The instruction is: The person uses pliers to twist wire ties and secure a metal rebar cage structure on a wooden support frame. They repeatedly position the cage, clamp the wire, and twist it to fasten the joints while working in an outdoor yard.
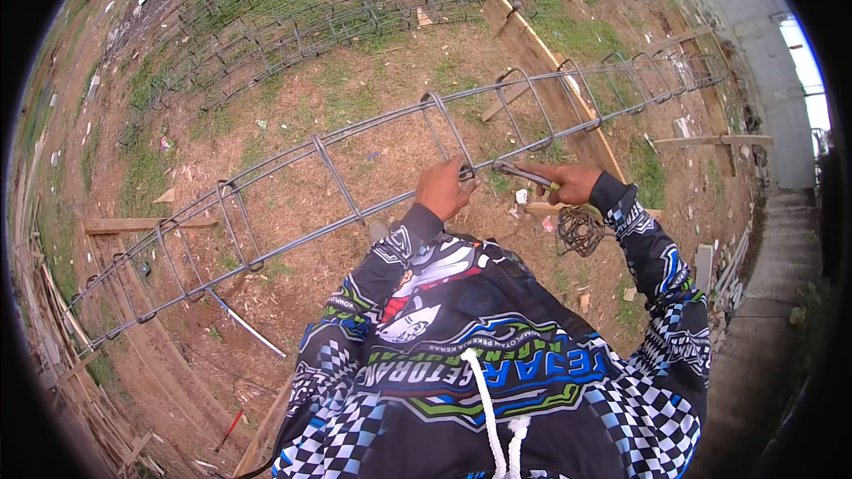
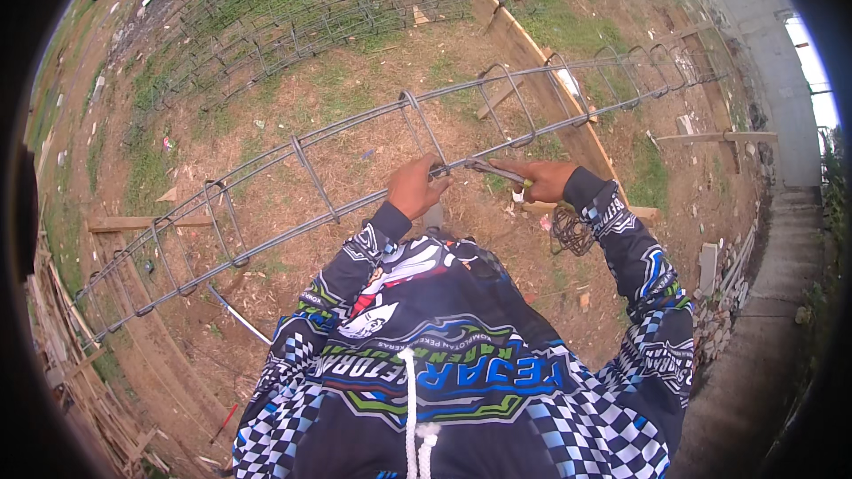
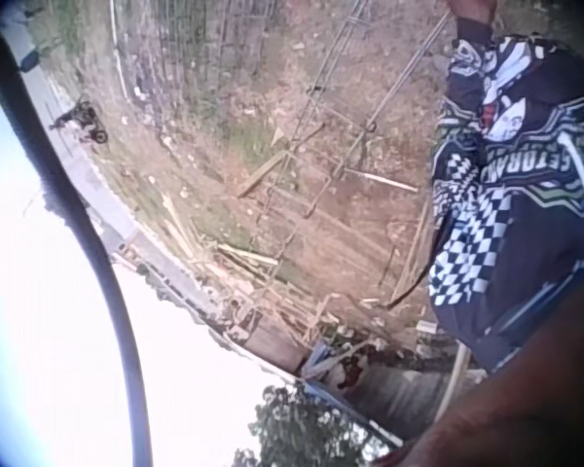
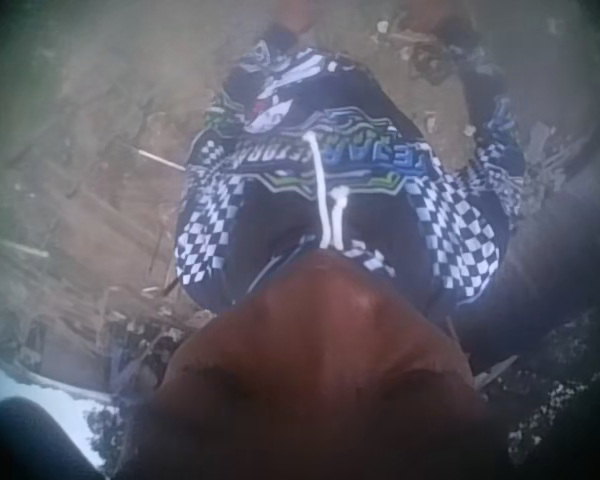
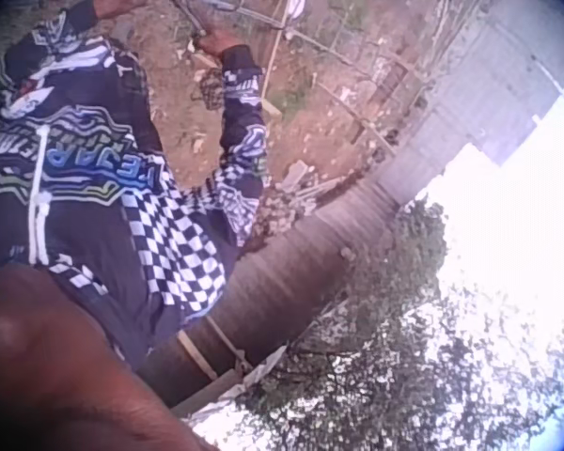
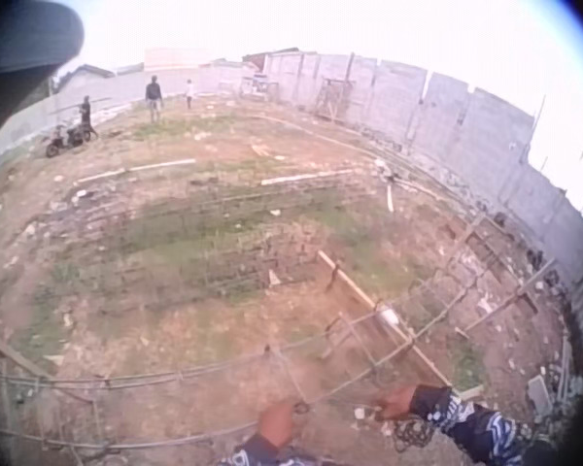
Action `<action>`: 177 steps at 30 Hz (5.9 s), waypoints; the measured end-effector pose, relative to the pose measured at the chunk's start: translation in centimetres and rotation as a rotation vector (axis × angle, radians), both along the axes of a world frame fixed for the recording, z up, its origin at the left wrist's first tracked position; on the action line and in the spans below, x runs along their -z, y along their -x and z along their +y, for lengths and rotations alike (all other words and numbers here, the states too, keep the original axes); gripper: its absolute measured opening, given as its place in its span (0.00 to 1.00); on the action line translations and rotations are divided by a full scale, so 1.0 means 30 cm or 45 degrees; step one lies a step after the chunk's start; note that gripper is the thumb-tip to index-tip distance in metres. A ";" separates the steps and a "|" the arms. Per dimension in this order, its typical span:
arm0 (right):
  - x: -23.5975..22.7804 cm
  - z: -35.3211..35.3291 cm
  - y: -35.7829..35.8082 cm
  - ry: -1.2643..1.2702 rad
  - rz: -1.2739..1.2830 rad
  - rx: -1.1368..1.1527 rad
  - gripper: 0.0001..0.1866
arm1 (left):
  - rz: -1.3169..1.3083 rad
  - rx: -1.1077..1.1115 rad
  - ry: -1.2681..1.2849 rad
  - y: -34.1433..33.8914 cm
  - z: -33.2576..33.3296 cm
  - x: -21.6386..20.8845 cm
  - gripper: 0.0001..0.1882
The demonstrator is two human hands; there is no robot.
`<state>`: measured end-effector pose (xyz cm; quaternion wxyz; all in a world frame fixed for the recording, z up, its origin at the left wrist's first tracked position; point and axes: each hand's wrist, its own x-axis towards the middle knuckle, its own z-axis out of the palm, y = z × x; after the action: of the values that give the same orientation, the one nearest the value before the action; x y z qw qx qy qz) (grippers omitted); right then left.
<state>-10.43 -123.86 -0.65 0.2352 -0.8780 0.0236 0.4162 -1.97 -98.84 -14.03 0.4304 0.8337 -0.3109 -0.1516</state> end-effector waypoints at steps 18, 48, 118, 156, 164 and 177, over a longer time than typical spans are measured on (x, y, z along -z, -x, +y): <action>0.001 0.088 -0.299 0.255 0.219 -0.792 0.43 | 0.028 -0.069 -0.034 0.008 0.006 -0.019 0.29; -0.035 0.247 0.051 0.708 -0.783 -0.644 0.30 | 0.522 0.016 0.001 -0.111 -0.097 0.161 0.25; -0.126 0.079 -0.437 0.479 -0.628 -1.663 0.29 | 0.427 -0.114 0.178 -0.063 -0.055 0.098 0.28; -0.182 0.227 -0.120 0.793 -0.221 -0.766 0.23 | 0.373 -0.195 0.193 -0.060 -0.087 0.137 0.24; -0.015 0.101 -0.192 0.192 0.665 0.278 0.30 | 0.401 -0.210 0.167 -0.051 -0.110 0.151 0.23; 0.015 0.047 -0.080 0.817 -0.386 -0.639 0.44 | 0.431 -0.139 0.153 -0.065 -0.106 0.152 0.21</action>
<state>-8.04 -122.45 -1.10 -0.1572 -0.9364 -0.0970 0.2984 -0.02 -102.02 -18.58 0.5333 0.7847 -0.1967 -0.2473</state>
